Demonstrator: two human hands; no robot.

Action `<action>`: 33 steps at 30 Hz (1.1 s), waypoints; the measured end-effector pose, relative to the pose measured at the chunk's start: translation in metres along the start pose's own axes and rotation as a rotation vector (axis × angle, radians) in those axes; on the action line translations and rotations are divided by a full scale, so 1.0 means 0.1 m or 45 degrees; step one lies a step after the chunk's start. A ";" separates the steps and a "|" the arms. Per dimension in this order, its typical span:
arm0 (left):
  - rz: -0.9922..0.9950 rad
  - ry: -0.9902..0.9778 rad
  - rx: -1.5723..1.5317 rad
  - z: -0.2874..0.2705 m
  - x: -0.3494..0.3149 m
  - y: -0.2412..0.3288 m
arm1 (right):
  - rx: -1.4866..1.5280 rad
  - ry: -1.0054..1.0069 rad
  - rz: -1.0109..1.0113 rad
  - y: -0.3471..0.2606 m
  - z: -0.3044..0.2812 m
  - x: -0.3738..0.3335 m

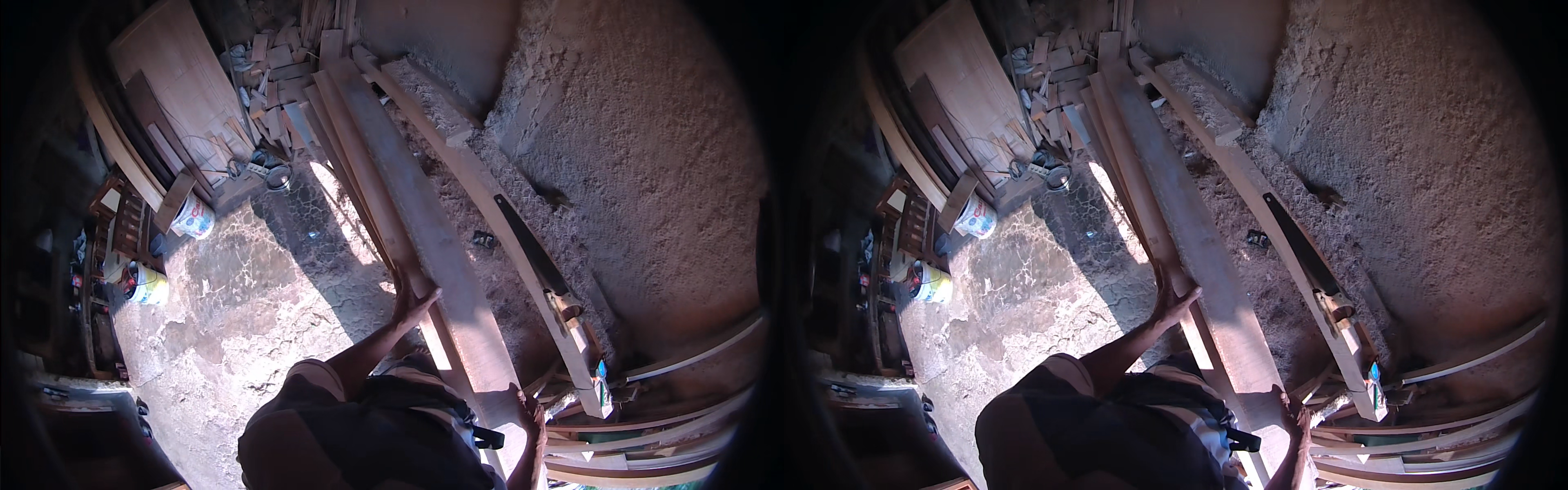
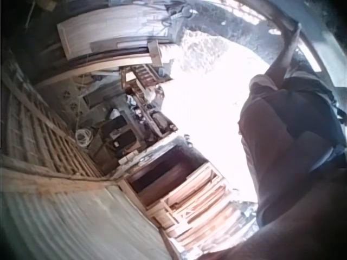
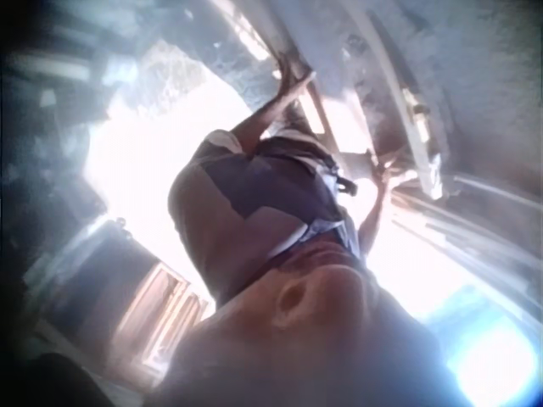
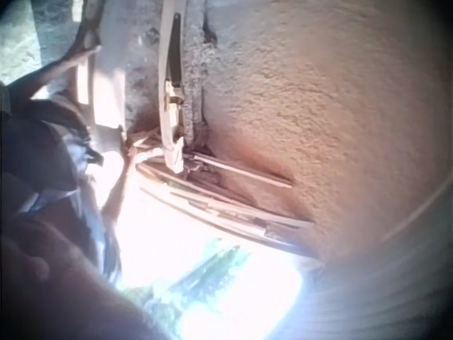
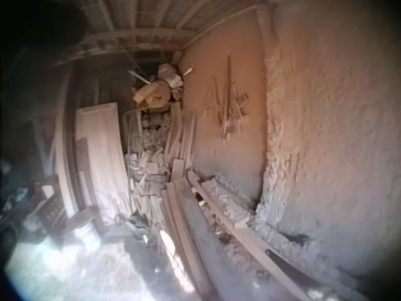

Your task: The person assembles a wooden frame by positioning planks, hammering nails to secure joints, and measuring components with a tape measure. The person repeatedly adjusts and aligns the planks to ensure proper fit.

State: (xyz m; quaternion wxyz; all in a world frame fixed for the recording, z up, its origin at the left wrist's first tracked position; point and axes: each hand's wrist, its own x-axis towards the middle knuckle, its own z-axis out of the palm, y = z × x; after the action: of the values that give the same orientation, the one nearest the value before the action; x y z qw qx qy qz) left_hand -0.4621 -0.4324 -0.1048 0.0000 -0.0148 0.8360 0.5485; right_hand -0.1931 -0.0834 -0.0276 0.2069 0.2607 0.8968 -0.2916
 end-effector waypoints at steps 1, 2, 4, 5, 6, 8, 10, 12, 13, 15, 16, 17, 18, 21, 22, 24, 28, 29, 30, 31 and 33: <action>0.003 0.018 -0.013 0.01 -0.02 -0.01 | 0.075 0.001 -0.065 -0.06 -0.01 0.07; 0.091 0.099 -0.004 0.03 -0.02 -0.03 | 0.153 0.002 -0.130 -0.13 -0.01 0.14; -0.022 0.046 -0.104 0.11 0.00 -0.10 | 0.062 0.099 -0.414 -0.32 0.07 0.38; -0.060 0.086 -0.143 0.15 0.02 -0.16 | -0.008 0.125 -0.491 -0.41 0.13 0.51; -0.188 0.237 -0.206 0.21 0.06 -0.22 | 0.065 0.149 -0.611 -0.52 0.20 0.64; -0.557 0.523 -0.336 0.31 0.20 -0.33 | 0.012 0.212 -0.699 -0.67 0.29 0.80; -0.631 0.277 -0.308 0.20 0.26 -0.51 | 0.056 0.198 -0.525 -0.77 0.32 0.83; -0.730 0.138 -0.088 0.16 0.28 -0.60 | 0.060 0.150 -0.462 -0.83 0.29 0.79; -0.663 0.148 -0.045 0.16 0.27 -0.62 | 0.089 0.170 -0.536 -0.85 0.26 0.73; -0.609 0.199 0.085 0.14 0.26 -0.63 | 0.011 0.182 -0.526 -0.90 0.20 0.66; -0.564 0.287 0.091 0.16 0.25 -0.62 | 0.038 0.199 -0.548 -0.91 0.17 0.63; -0.526 0.355 0.114 0.17 0.25 -0.61 | 0.089 0.181 -0.553 -0.93 0.15 0.62; -0.473 0.417 0.131 0.19 0.23 -0.60 | 0.120 0.191 -0.578 -0.92 0.13 0.60; -0.514 0.389 0.137 0.23 0.17 -0.63 | 0.121 0.187 -0.552 -0.90 0.09 0.61; -0.553 0.345 0.131 0.23 0.14 -0.66 | 0.106 0.175 -0.528 -0.88 0.07 0.61; -0.664 0.238 0.130 0.26 0.10 -0.73 | 0.114 0.166 -0.524 -0.85 0.03 0.62; -0.451 0.288 0.308 0.40 0.10 -0.85 | 0.057 0.085 -0.476 -0.84 -0.07 0.62; -0.466 0.342 0.340 0.44 0.11 -0.88 | 0.021 0.099 -0.440 -0.86 -0.07 0.63; -0.488 0.290 0.341 0.46 0.10 -0.90 | 0.067 0.078 -0.483 -0.85 -0.06 0.61; -0.467 0.475 0.224 0.49 0.09 -0.91 | 0.086 0.096 -0.508 -0.87 -0.03 0.63; -0.431 0.556 -0.047 0.36 0.02 -0.95 | 0.019 0.093 -0.467 -0.89 0.05 0.66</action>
State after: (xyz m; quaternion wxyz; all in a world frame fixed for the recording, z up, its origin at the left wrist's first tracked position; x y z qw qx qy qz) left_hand -0.4621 -0.4370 -0.2063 -0.0889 -0.2720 0.7919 0.5395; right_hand -0.2958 -0.1260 -0.0289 0.1158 0.1046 0.9340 -0.3213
